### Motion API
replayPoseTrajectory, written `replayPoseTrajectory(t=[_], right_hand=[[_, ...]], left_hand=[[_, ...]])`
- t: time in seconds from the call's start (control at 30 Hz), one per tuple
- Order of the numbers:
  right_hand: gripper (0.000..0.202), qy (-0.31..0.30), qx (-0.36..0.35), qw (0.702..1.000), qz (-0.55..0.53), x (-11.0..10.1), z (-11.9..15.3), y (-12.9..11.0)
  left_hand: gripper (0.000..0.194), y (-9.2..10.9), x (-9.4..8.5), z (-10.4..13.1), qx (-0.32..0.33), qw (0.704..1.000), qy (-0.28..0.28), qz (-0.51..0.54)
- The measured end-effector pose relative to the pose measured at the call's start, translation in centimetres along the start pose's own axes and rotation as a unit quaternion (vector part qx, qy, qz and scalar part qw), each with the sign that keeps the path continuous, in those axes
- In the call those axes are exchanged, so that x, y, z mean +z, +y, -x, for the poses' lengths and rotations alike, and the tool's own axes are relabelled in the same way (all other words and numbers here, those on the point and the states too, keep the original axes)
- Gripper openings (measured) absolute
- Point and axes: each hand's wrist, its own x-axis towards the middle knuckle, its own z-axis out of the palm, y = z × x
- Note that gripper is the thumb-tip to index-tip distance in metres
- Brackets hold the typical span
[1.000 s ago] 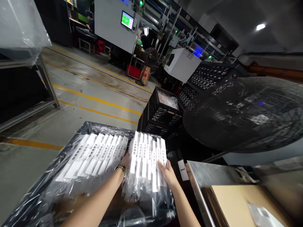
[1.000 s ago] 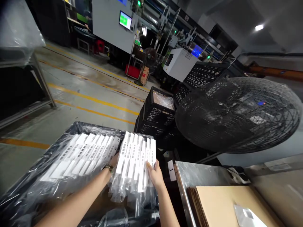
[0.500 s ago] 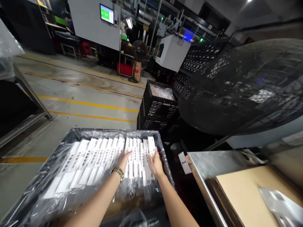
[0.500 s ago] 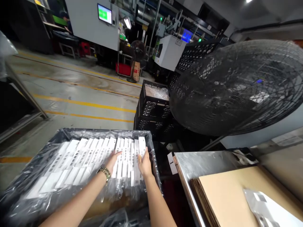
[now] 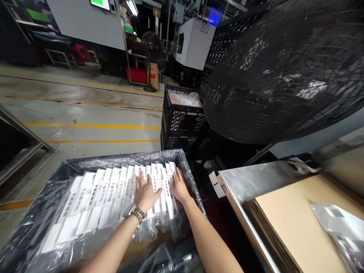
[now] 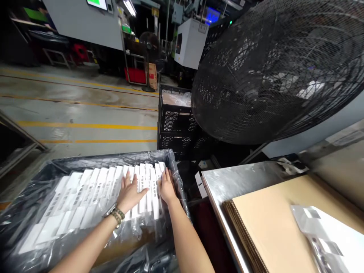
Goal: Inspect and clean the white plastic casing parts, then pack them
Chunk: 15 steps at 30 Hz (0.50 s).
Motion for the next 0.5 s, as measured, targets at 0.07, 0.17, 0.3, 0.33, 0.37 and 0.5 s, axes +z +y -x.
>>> replayPoseTrajectory(t=[0.07, 0.17, 0.3, 0.33, 0.37, 0.5], right_hand=[[0.043, -0.033, -0.003, 0.998, 0.045, -1.0, 1.0, -1.2], [0.033, -0.127, 0.038, 0.984, 0.121, -2.6, 3.9, -2.1], [0.026, -0.327, 0.087, 0.92, 0.198, -3.0, 7.2, -2.0], [0.025, -0.359, 0.084, 0.906, 0.209, -2.8, 7.6, -2.0], [0.025, -0.375, 0.078, 0.898, 0.219, -2.5, 7.8, -2.0], [0.034, -0.336, 0.048, 0.908, 0.244, -1.3, 7.7, -2.2]], left_hand=[[0.097, 0.6, 0.4, 1.2, 0.086, 0.994, -0.031, -0.059], [0.135, 0.5, 1.9, 2.7, 0.175, 0.969, -0.126, -0.124], [0.109, -0.8, 3.3, 2.7, 0.207, 0.949, -0.154, -0.181], [0.1, -1.2, 3.4, 2.5, 0.21, 0.948, -0.147, -0.19], [0.093, -1.5, 3.3, 2.2, 0.211, 0.947, -0.139, -0.197], [0.084, -2.2, 3.2, 1.3, 0.202, 0.947, -0.122, -0.218]])
